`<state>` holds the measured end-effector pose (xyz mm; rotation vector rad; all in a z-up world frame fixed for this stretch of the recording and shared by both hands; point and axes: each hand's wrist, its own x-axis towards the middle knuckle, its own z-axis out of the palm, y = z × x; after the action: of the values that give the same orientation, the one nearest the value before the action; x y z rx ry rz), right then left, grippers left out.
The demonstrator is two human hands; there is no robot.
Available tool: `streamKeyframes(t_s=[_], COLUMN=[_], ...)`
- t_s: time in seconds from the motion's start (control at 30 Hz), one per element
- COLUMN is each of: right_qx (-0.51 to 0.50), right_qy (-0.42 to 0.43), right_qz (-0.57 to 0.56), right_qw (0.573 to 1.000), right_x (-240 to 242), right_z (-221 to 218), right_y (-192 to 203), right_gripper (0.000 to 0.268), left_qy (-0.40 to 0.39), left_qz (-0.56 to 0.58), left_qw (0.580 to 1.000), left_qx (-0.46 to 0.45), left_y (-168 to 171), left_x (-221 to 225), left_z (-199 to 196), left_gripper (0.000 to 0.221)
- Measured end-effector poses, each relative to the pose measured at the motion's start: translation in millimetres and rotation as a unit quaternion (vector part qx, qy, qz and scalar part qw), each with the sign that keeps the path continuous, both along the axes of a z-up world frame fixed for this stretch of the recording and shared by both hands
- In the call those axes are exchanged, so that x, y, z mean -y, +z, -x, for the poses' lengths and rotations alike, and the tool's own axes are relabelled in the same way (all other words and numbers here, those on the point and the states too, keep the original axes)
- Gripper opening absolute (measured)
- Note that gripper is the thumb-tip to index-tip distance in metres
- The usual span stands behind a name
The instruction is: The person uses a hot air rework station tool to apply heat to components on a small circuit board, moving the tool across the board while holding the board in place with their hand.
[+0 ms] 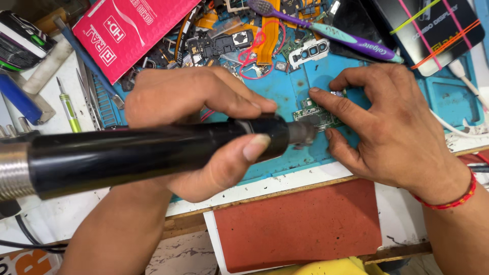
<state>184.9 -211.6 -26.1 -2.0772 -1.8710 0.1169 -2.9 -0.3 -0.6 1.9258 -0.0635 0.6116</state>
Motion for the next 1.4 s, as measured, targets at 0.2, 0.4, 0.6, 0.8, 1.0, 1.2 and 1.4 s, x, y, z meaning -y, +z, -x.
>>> streamKeyframes(t_s=[0.2, 0.4, 0.6, 0.8, 1.0, 1.2, 1.4], right_qx=[-0.046, -0.165, -0.193, -0.181, -0.18, -0.24, -0.048], right_qy=[0.002, -0.012, -0.089, -0.11, -0.106, -0.069, -0.04], right_qz=[-0.065, -0.111, -0.101, -0.125, -0.178, -0.105, -0.057], right_qw=[0.997, 0.98, 0.972, 0.969, 0.962, 0.963, 0.996], right_x=[14, 69, 88, 109, 126, 61, 25], right_z=[1, 36, 56, 53, 54, 24, 17], right_y=[13, 30, 23, 22, 57, 27, -3], right_gripper=[0.055, 0.053, 0.051, 0.049, 0.047, 0.053, 0.065], left_qy=[-0.038, -0.016, -0.038, -0.045, 0.041, 0.181, 0.252], left_qz=[-0.002, 0.063, 0.037, 0.055, 0.106, 0.185, 0.125], left_qw=[0.999, 0.998, 0.998, 0.997, 0.993, 0.964, 0.959], left_qx=[0.011, 0.008, 0.026, 0.04, 0.04, 0.062, 0.025], left_y=[-2, -1, -6, -14, -10, -19, -51], left_x=[0, -5, -2, -2, 8, 67, 93], left_z=[-5, -1, -6, 1, 1, 38, 55], left_gripper=[0.022, 0.024, 0.024, 0.026, 0.021, 0.022, 0.028])
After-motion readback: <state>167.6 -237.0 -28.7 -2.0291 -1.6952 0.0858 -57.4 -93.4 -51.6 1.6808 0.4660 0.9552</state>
